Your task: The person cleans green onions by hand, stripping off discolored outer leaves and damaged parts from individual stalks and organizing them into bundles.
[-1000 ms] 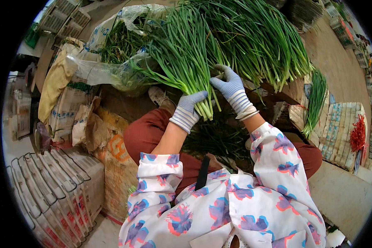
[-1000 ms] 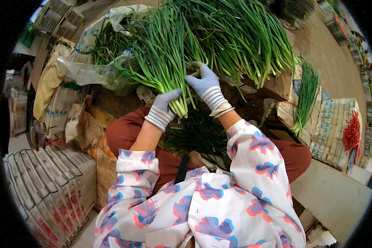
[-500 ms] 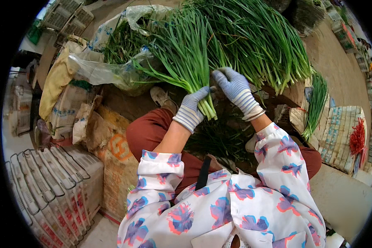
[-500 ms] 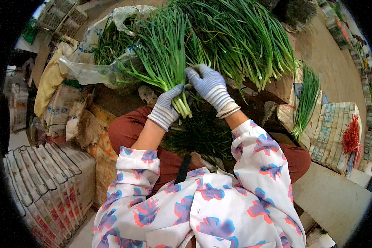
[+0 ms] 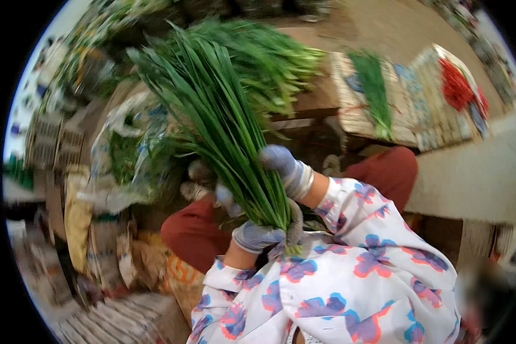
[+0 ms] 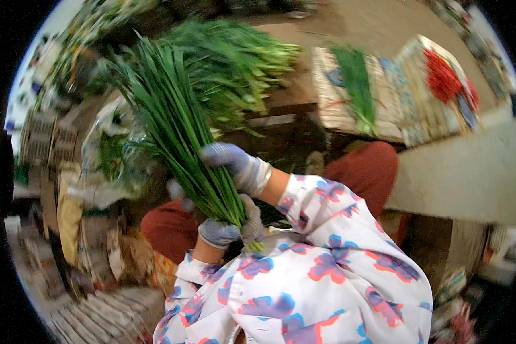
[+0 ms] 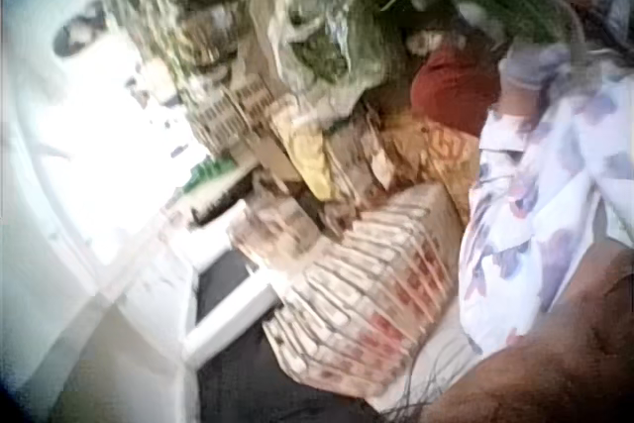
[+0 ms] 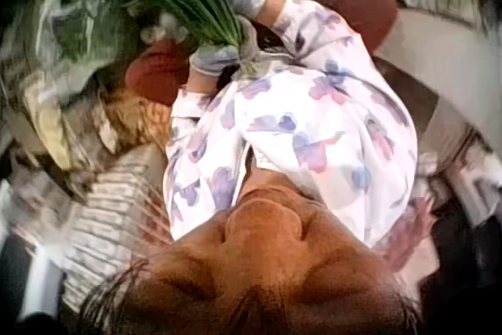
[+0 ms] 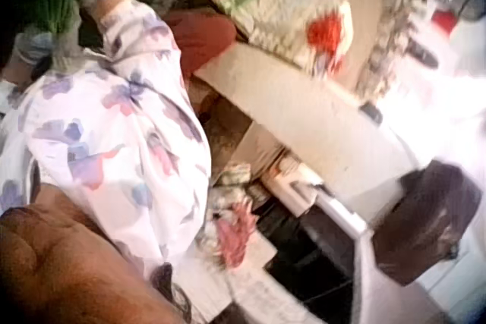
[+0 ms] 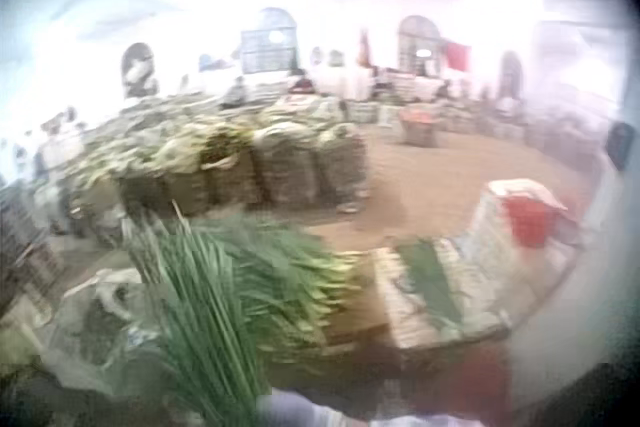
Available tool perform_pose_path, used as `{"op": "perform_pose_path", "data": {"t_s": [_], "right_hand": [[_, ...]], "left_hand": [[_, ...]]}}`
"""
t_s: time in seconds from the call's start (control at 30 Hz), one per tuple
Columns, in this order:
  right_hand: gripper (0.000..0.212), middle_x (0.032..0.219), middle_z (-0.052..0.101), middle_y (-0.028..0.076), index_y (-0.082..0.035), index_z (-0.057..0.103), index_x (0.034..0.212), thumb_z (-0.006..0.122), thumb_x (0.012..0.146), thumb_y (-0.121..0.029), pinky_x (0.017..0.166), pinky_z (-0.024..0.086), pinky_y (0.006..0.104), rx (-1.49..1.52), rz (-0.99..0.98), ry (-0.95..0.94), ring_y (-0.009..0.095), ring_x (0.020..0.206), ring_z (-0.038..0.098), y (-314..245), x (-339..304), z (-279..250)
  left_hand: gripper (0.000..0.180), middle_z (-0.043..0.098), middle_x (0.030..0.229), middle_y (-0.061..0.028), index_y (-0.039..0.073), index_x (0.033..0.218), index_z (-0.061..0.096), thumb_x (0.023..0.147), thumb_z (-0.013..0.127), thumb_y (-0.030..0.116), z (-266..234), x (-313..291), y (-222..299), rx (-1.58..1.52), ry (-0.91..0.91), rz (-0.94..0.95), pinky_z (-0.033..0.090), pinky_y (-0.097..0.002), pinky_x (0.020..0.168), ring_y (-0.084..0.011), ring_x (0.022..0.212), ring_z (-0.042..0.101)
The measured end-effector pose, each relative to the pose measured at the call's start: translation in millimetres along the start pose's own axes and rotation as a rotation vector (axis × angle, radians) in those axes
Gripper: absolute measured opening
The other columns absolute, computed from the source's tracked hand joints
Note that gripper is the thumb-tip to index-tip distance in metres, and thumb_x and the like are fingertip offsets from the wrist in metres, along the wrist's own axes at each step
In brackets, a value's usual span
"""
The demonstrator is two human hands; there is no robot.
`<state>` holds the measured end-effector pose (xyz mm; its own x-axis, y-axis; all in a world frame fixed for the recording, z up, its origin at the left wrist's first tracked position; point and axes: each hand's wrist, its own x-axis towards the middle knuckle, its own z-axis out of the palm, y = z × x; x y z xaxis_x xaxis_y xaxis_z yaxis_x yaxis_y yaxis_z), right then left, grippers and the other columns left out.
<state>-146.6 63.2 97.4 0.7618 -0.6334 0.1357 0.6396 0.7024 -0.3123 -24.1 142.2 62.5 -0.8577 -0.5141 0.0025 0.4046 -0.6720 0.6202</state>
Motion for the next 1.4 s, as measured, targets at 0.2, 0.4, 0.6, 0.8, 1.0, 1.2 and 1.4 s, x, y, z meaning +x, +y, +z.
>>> {"op": "perform_pose_path", "data": {"t_s": [0.2, 0.4, 0.6, 0.8, 1.0, 1.2, 1.4], "right_hand": [[0.034, 0.092, 0.064, 0.016, 0.0, 0.059, 0.101, 0.059, 0.077, -0.024, 0.076, 0.051, 0.0387, -0.354, -0.609, 0.39, 0.025, 0.077, 0.063, -131.3, -95.5, 39.5], [0.044, 0.091, 0.064, 0.011, -0.001, 0.056, 0.111, 0.061, 0.079, -0.032, 0.073, 0.052, 0.0312, -0.647, -0.658, 0.783, 0.021, 0.081, 0.063, -286.6, -216.0, -22.0], [0.032, 0.083, 0.066, 0.011, -0.002, 0.06, 0.103, 0.062, 0.079, -0.024, 0.062, 0.055, 0.0327, -0.756, -0.607, 1.013, 0.02, 0.068, 0.064, -395.1, -301.4, -154.1], [0.084, 0.121, 0.049, 0.024, 0.009, 0.036, 0.126, 0.065, 0.072, -0.049, 0.094, 0.038, 0.0325, -1.549, -0.192, 1.623, 0.029, 0.111, 0.049, -372.7, -352.2, -278.2], [0.108, 0.144, 0.015, 0.017, -0.016, 0.016, 0.141, 0.068, 0.056, -0.06, 0.103, 0.024, 0.0474, -2.146, 0.537, 1.623, 0.035, 0.131, 0.02, -317.7, -303.7, -254.4], [0.1, 0.141, 0.022, 0.022, -0.014, 0.024, 0.138, 0.068, 0.058, -0.056, 0.103, 0.023, 0.0489, -2.336, 0.359, 1.563, 0.036, 0.129, 0.026, -314.7, -318.9, -276.1], [0.073, 0.134, 0.035, 0.017, -0.009, 0.035, 0.132, 0.066, 0.072, -0.038, 0.097, 0.034, 0.0387, -2.638, -0.402, 1.482, 0.031, 0.12, 0.038, -325.0, -256.7, -210.1]], "left_hand": [[0.05, 0.052, 0.07, -0.0063, 0.007, 0.114, 0.041, 0.073, 0.068, 0.017, 27.9, 121.0, 10.0, -0.01, 0.019, -0.141, 0.047, -0.0347, 0.055, -0.019, 0.057, 0.052], [0.026, 0.055, 0.08, -0.0043, 0.007, 0.1, 0.049, 0.081, 0.061, 0.019, 47.6, 308.0, -54.5, 0.021, 0.001, -0.191, 0.048, -0.0329, 0.061, -0.0168, 0.066, 0.054], [0.021, 0.057, 0.077, -0.0046, 0.008, 0.096, 0.052, 0.08, 0.063, 0.017, 8.1, 445.4, -131.3, -0.261, 0.055, -0.246, 0.053, -0.0344, 0.064, -0.0167, 0.068, 0.059], [0.017, 0.056, 0.066, -0.0048, 0.004, 0.088, 0.053, 0.081, 0.061, 0.018, -82.2, 469.3, -237.1, -0.396, 0.309, -0.363, 0.049, -0.0345, 0.055, -0.0192, 0.059, 0.055], [0.033, 0.061, 0.085, -0.0085, 0.002, 0.105, 0.052, 0.076, 0.065, 0.013, -73.7, 465.8, -234.6, -0.202, 0.557, -0.262, 0.051, -0.0351, 0.064, -0.0222, 0.071, 0.06], [0.072, 0.043, 0.128, -0.0212, -0.003, 0.134, 0.027, 0.075, 0.065, 0.015, -50.3, 360.1, -177.0, 0.737, 0.44, -0.261, 0.033, -0.0333, 0.1, -0.0239, 0.119, 0.042], [0.037, 0.06, 0.105, -0.0118, -0.002, 0.117, 0.049, 0.083, 0.057, 0.007, -56.2, 163.2, -51.1, 0.463, 0.606, -0.169, 0.045, -0.0282, 0.086, -0.0161, 0.097, 0.058]]}}
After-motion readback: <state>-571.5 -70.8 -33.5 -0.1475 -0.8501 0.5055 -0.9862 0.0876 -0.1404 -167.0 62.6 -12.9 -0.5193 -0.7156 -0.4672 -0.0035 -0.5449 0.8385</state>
